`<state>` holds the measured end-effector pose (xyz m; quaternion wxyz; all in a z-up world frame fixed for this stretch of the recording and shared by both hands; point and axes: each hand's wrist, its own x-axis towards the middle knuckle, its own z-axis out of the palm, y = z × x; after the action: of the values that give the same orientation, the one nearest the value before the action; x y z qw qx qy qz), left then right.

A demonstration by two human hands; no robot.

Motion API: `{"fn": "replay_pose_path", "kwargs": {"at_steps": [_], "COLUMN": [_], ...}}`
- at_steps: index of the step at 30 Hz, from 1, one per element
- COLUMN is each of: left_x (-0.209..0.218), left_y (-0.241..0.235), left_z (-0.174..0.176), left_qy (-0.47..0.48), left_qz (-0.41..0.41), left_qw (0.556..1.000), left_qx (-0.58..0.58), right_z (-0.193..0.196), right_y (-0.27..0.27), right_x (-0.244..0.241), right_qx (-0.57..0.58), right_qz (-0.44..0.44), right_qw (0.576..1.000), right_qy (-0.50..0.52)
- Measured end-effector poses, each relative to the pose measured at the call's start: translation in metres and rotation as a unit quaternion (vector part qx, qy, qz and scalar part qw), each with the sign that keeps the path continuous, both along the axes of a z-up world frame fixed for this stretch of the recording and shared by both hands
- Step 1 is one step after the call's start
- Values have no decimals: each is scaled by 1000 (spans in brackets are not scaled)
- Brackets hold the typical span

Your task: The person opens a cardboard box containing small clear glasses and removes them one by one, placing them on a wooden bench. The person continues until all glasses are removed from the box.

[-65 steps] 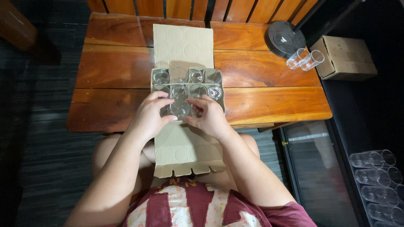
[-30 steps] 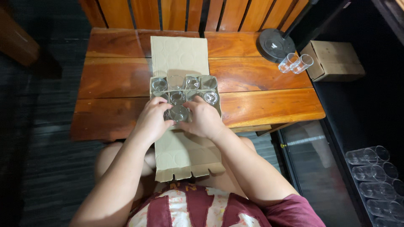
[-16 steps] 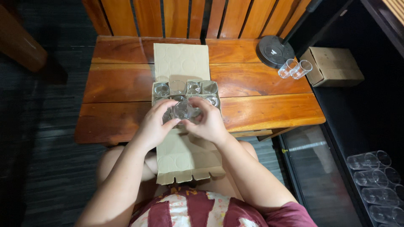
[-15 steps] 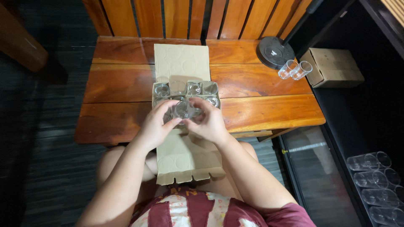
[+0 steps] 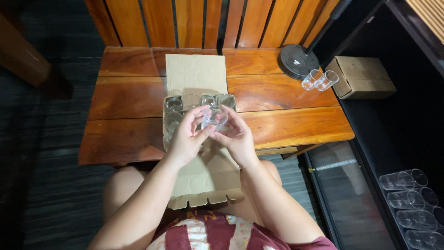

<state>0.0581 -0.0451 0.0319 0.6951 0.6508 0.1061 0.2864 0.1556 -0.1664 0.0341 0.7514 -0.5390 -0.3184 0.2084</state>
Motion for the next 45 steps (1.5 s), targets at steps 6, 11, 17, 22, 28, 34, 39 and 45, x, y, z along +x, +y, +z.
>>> {"fn": "replay_pose_path", "kwargs": {"at_steps": [6, 11, 17, 22, 28, 34, 39, 45], "left_x": [25, 53, 89, 136, 180, 239, 294, 348], "left_y": [-16, -29, -41, -57, -79, -90, -91, -97], "left_z": [-2, -6, -1, 1, 14, -10, -29, -51], "left_qy": [-17, -21, 47, 67, 178, 184, 210, 227], "left_qz": [-16, 7, 45, 26, -31, -7, 10, 34], "left_qw": [1000, 998, 957, 953, 952, 948, 940, 954], "left_qx": [2, 53, 281, 295, 246, 259, 268, 190], "right_z": [-10, -28, -32, -41, -57, -67, -70, -96], "right_y": [-14, -29, -51, -68, -83, -86, -86, -75], "right_x": [17, 44, 78, 112, 156, 205, 244, 296], "right_qx": [12, 35, 27, 20, 18, -25, -45, -27], "right_qz": [-38, -85, -157, -214, -264, -331, -359, -386], "right_qw": [999, 996, 987, 976, 964, 942, 928, 921], "right_qy": [11, 4, -30, -23, -21, -57, -90, -40]}}
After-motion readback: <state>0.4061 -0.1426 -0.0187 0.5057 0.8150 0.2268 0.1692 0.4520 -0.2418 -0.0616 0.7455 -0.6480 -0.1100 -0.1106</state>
